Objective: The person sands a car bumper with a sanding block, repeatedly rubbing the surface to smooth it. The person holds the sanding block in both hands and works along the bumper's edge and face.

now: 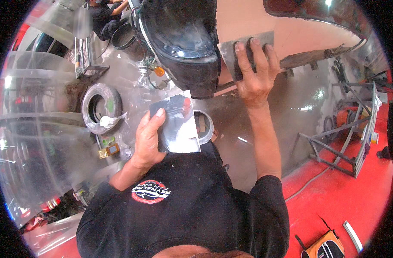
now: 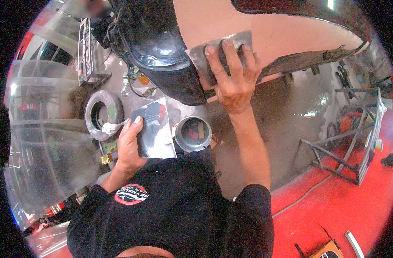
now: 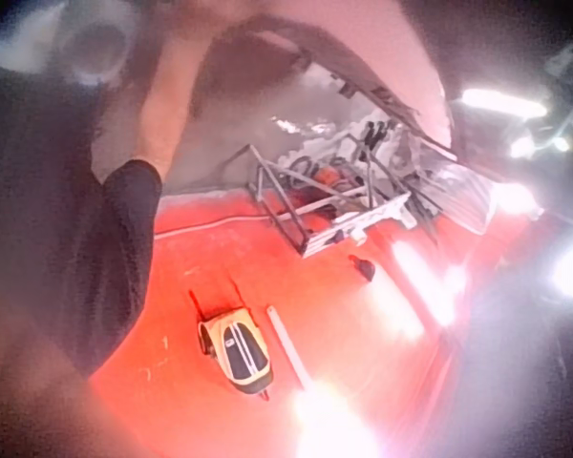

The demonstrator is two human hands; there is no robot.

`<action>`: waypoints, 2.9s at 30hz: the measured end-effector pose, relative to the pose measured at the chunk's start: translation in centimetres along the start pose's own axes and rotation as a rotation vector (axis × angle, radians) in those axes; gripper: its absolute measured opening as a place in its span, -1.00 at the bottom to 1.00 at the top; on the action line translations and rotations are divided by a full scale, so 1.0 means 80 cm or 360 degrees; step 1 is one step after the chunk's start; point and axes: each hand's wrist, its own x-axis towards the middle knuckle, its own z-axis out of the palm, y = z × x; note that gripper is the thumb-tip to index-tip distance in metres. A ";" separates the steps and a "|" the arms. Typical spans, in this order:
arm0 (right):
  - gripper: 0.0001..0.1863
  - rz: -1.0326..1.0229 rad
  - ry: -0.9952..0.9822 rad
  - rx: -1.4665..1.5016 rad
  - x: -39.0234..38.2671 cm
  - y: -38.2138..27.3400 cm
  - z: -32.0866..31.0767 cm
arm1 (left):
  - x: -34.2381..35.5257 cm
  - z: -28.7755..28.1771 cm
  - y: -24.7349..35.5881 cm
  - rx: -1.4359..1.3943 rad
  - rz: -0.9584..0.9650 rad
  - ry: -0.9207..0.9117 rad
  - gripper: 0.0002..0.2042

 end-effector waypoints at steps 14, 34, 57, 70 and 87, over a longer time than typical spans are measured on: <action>-0.60 0.0218 -0.0349 0.0010 -0.094 0.004 -0.031 | 0.000 0.008 0.006 0.0302 0.0089 0.0021 -0.68; -0.50 0.0037 0.0166 -0.0200 0.045 0.115 -0.011 | 0.001 0.001 -0.005 0.0209 0.0039 0.0047 -0.70; -0.53 0.0373 -0.0163 0.0000 -0.121 0.050 -0.027 | 0.020 0.001 -0.012 0.0490 0.0356 0.0163 -0.50; -0.60 0.0502 -0.0633 0.0637 -0.116 -0.099 -0.147 | 0.045 0.066 -0.046 0.1455 0.0919 -0.0298 -0.65; -0.43 0.0648 -0.0350 0.0398 -0.111 0.023 -0.097 | 0.027 0.056 -0.020 0.0118 0.0102 -0.0259 -0.67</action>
